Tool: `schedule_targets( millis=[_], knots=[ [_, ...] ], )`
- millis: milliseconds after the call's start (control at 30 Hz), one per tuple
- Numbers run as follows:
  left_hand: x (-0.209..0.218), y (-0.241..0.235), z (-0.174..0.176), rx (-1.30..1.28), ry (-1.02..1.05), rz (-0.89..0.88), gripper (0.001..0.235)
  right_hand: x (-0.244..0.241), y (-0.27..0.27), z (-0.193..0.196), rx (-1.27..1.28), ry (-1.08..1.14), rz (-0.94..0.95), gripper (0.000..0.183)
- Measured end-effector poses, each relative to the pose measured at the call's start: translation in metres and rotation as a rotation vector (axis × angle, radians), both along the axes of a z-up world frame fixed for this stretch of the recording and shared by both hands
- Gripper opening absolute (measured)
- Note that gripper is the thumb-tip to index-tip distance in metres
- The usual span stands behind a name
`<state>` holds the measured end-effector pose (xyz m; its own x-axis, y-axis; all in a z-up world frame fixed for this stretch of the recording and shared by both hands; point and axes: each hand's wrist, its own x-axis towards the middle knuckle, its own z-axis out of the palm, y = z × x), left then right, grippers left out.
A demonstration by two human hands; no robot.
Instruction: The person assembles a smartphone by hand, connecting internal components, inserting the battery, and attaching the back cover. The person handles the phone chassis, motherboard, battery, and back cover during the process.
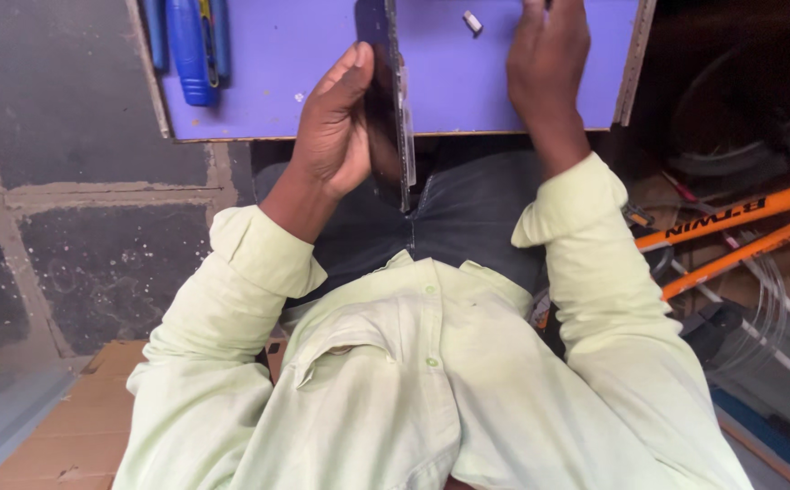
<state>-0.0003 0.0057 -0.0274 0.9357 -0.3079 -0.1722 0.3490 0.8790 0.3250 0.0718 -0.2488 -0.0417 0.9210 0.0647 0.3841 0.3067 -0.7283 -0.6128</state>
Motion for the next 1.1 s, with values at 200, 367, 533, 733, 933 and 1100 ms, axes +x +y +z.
schedule_targets(
  millis=[200, 367, 533, 733, 933, 1100],
  knots=[
    [0.0, 0.002, 0.013, 0.097, -0.035, -0.052, 0.03, -0.065, 0.025, 0.06, 0.099, -0.214, 0.411, 0.008],
    [0.002, -0.001, 0.024, 0.144, -0.068, -0.089, 0.032, -0.066, 0.04, 0.077, 0.102, -0.25, 0.48, 0.021],
    [0.003, -0.002, 0.025, 0.154, -0.083, -0.105, 0.033, -0.067, 0.04, 0.074, 0.145, -0.184, 0.528, 0.023],
    [0.0, -0.004, 0.022, 0.117, -0.058, -0.123, 0.034, -0.068, 0.039, 0.07, 0.204, -0.176, 0.551, 0.035],
    [0.0, -0.003, 0.022, 0.108, -0.046, -0.129, 0.034, -0.069, 0.039, 0.069, 0.242, -0.119, 0.557, 0.035],
    [0.0, -0.003, 0.02, 0.095, -0.044, -0.138, 0.032, -0.071, 0.038, 0.068, 0.266, -0.089, 0.555, 0.038]
  ],
)
